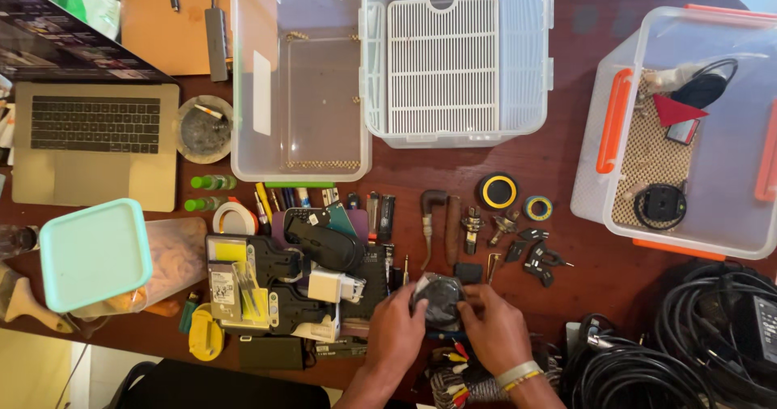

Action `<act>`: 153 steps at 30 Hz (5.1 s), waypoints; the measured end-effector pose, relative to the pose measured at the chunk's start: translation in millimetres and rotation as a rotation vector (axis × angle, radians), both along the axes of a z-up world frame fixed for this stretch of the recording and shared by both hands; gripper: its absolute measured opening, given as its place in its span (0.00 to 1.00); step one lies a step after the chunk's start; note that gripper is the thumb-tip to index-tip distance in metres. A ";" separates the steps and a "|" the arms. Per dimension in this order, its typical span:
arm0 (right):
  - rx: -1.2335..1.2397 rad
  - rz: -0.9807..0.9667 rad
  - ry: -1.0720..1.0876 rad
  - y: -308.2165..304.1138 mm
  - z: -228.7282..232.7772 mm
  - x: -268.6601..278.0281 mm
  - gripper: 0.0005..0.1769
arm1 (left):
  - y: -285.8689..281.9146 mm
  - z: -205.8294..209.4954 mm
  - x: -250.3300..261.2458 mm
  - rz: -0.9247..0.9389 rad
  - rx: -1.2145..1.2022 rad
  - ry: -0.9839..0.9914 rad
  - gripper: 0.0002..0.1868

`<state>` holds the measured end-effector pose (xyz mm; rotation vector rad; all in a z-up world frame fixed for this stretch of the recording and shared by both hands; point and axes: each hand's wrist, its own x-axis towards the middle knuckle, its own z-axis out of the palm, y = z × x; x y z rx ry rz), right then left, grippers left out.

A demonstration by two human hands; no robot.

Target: The person sorts various electronic accessories on a cluttered table, picking up and coiling cables, then moving small items like plugs and adapters into plastic storage bins. The person handles items one at a time, placing them into bins or on the table surface.

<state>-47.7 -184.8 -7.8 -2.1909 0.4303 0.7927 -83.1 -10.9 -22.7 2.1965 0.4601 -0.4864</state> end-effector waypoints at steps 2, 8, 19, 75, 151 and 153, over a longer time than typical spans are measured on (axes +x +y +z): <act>-0.048 0.037 -0.085 3.1 -2.0 3.0 0.14 | -1.3 2.9 10.1 -0.062 0.092 0.089 0.23; -0.153 0.112 0.114 4.1 -5.9 7.2 0.16 | -12.2 26.3 34.8 -0.207 0.198 0.356 0.31; -0.064 0.091 -0.147 -19.3 41.3 29.1 0.16 | -20.8 -30.3 31.0 -0.253 0.361 0.478 0.29; 0.537 -0.235 -0.152 -151.9 82.9 109.3 0.15 | -69.1 79.1 135.0 0.127 -1.028 0.093 0.28; -0.470 -0.019 -0.264 -236.4 -11.8 294.2 0.25 | -30.1 -84.3 23.7 0.115 -0.022 0.231 0.19; -0.391 -0.091 -0.261 -228.7 5.3 288.0 0.24 | -35.2 -52.7 38.3 0.127 -0.015 0.257 0.17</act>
